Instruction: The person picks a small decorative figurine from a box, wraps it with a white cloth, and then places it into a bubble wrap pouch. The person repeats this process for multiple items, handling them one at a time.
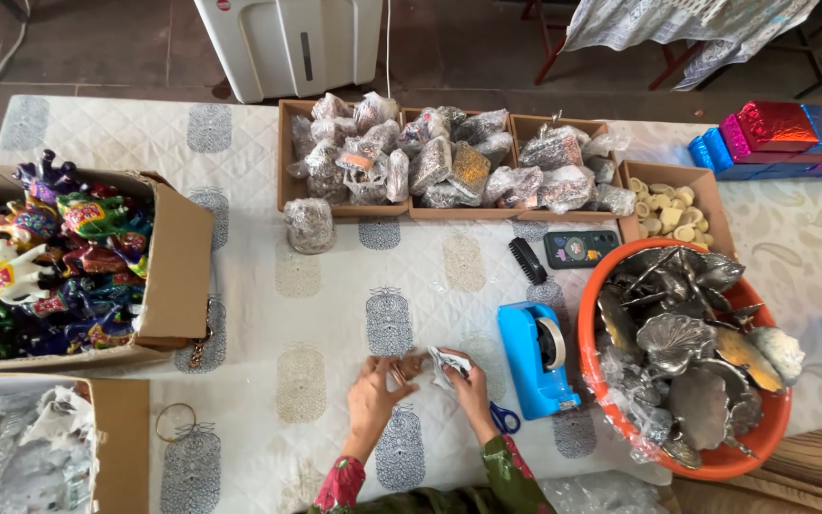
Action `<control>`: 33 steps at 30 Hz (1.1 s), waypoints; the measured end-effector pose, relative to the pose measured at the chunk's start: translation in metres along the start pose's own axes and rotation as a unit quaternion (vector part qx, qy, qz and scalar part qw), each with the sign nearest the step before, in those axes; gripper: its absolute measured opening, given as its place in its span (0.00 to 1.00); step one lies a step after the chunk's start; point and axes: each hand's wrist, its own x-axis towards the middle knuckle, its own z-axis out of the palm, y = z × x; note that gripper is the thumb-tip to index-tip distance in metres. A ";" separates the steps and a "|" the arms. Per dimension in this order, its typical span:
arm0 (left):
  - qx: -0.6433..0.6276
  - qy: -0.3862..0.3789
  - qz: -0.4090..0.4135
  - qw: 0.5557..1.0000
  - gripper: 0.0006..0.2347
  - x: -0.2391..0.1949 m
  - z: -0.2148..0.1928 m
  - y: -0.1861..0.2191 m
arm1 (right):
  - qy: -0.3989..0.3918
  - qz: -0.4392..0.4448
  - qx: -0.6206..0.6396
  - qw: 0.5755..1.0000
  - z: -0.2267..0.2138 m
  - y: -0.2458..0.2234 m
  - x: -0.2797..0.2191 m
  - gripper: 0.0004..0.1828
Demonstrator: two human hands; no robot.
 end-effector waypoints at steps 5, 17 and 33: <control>-0.077 0.046 0.018 0.996 0.25 0.013 -0.026 0.020 | -0.009 0.035 0.050 0.998 0.003 -0.012 -0.002 0.18; -0.067 0.041 0.237 0.968 0.25 0.004 -0.028 -0.006 | 0.045 0.035 0.022 0.998 0.014 -0.015 -0.004 0.18; -0.104 0.065 0.098 0.988 0.39 -0.009 0.020 -0.041 | 0.050 -0.263 -0.290 0.919 0.056 -0.082 -0.052 0.27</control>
